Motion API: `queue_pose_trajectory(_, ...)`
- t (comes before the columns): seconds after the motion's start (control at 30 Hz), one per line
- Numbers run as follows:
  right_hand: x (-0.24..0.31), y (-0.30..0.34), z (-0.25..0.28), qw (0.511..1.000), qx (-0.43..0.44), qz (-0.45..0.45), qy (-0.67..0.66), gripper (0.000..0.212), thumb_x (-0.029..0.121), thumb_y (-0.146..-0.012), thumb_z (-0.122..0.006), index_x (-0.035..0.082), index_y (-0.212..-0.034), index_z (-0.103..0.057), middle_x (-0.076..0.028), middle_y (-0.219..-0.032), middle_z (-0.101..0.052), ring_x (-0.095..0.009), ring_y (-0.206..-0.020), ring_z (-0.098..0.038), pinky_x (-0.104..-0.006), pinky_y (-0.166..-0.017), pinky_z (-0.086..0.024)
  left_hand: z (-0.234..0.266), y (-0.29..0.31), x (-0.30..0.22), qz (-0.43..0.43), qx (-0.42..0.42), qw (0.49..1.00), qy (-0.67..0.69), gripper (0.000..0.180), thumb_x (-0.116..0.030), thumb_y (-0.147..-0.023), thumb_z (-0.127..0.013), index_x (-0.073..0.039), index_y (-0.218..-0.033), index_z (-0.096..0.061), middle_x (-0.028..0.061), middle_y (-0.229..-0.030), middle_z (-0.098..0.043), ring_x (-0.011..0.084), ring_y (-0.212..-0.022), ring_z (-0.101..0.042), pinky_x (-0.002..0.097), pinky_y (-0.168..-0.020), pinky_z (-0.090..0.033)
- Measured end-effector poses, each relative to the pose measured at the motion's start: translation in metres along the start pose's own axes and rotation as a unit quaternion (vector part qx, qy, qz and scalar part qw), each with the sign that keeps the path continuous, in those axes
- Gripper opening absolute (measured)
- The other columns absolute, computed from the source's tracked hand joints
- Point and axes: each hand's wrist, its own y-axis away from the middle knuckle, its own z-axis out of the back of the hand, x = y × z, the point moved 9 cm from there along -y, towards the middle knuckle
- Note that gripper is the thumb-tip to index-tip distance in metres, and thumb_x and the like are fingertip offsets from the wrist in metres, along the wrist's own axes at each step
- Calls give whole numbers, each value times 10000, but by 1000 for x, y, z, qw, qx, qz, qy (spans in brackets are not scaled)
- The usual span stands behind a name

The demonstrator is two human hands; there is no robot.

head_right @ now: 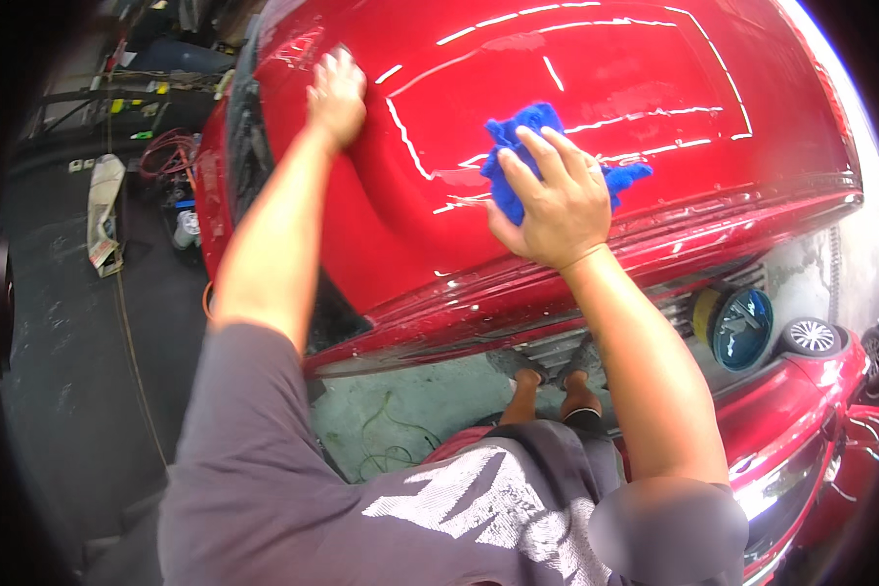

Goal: The person scrubs the red trunk lid of a car with a small abrasive pad and a blue microfiber cloth. They repeatedly rub the surface in a rectangular pattern, occasionally dipping the cloth into a bucket of water to rinse it.

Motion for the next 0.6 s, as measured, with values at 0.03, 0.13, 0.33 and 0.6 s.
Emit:
queue_pose_trajectory(0.03,-6,0,0,1000,0,-5,7,514,402,-788,-842,155,-1234,-776,-123,-1409,-691,-357,-1327,-638,-511,-1048,-527,8,46,-35,22,-69,992,100,668,-337,-1159,-393,-23,-1732,-255,244,-1825,-164,487,-1683,-131,645,-1347,-172)
queue_pose_trajectory(0.13,-17,5,2,1000,3,-21,8,514,391,-791,-836,143,-1236,-771,-133,-1405,-694,-363,-1327,-638,-515,-1049,-525,52,210,-132,-1,-1,970,244,756,-313,-1144,-437,-3,-1759,-127,297,-1823,-82,484,-1696,-52,660,-1346,-68)
queue_pose_trajectory(0.33,-18,7,5,1000,8,-25,6,520,399,-778,-838,142,-1226,-778,-133,-1407,-697,-365,-1319,-644,-515,-1032,-527,49,192,-113,-12,37,982,185,770,-275,-1114,-401,53,-1742,-100,325,-1813,-80,526,-1683,-60,679,-1336,-84)
queue_pose_trajectory(0.6,2,-2,-1,1000,-1,0,-15,501,417,-793,-826,152,-1215,-776,-119,-1391,-703,-362,-1313,-646,-520,-1039,-528,3,17,19,116,-4,980,162,657,-364,-1175,-319,-63,-1750,-215,232,-1838,-108,464,-1698,-58,661,-1345,-134)
